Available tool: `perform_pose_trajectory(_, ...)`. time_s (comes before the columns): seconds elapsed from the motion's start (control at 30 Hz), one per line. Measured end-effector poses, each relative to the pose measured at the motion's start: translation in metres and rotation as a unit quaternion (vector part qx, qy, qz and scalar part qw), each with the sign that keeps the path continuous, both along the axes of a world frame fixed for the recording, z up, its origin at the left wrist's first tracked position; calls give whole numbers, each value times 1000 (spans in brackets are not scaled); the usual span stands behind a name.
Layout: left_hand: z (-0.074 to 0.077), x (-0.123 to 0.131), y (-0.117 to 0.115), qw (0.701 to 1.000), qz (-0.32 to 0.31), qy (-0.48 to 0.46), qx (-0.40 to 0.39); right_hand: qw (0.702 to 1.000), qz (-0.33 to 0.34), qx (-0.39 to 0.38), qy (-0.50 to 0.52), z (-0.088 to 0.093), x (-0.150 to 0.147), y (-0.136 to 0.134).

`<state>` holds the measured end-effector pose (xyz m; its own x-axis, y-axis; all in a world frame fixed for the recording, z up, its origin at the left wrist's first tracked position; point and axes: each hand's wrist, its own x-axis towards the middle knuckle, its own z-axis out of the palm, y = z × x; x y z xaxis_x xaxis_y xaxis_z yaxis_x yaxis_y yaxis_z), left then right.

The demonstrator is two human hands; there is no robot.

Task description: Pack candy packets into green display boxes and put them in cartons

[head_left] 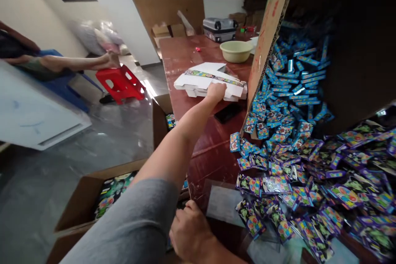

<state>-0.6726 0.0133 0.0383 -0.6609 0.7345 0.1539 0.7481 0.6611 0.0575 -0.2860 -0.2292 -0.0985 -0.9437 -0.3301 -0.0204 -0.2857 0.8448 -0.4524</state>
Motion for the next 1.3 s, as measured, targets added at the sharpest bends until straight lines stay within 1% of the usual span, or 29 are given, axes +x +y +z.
perform_pose_trajectory(0.07,0,-1,-10,1000,-6,7,-20,1000,5,5,-7,6,2,3)
perform_pose_trajectory(0.17,-3,13,-26,999,-22,19,-35,999,23,20,-8,10,8,6)
perform_pose_trajectory(0.27,-9,33,-35,999,-19,46,-10,998,45,35,4,7,14,8)
perform_pose_trajectory(0.37,-13,45,-35,996,-14,77,35,997,54,43,16,-1,18,8)
perform_pose_trajectory(0.47,-11,37,-29,994,-1,89,57,998,35,37,32,-11,17,6)
perform_pose_trajectory(0.57,-7,19,-18,996,-14,77,35,998,24,33,40,-15,15,4)
perform_pose_trajectory(0.67,-8,9,-11,998,-45,50,-11,998,28,32,36,-11,14,4)
perform_pose_trajectory(0.77,-7,12,-13,998,-45,47,-24,999,28,15,37,-4,14,7)
perform_pose_trajectory(0.83,1,17,-22,998,-33,60,-12,999,20,-4,40,2,14,10)
perform_pose_trajectory(0.87,8,20,-29,997,-24,69,-2,999,15,-15,42,5,15,12)
perform_pose_trajectory(0.93,27,24,-46,996,-2,89,20,998,5,-39,44,15,17,17)
perform_pose_trajectory(1.0,48,29,-64,994,10,100,35,997,-20,-68,45,27,23,21)
perform_pose_trajectory(1.07,62,35,-79,995,-3,95,34,993,-50,-93,47,40,32,24)
perform_pose_trajectory(1.1,65,40,-83,996,-16,87,30,992,-61,-103,47,45,37,25)
perform_pose_trajectory(1.13,66,45,-86,996,-29,76,26,990,-69,-111,46,49,43,26)
perform_pose_trajectory(1.2,59,55,-85,997,-45,54,23,989,-76,-119,38,53,54,26)
perform_pose_trajectory(1.23,53,60,-80,998,-47,43,25,989,-83,-118,32,51,59,26)
perform_pose_trajectory(1.3,40,67,-66,998,-39,24,32,989,-93,-112,20,43,68,26)
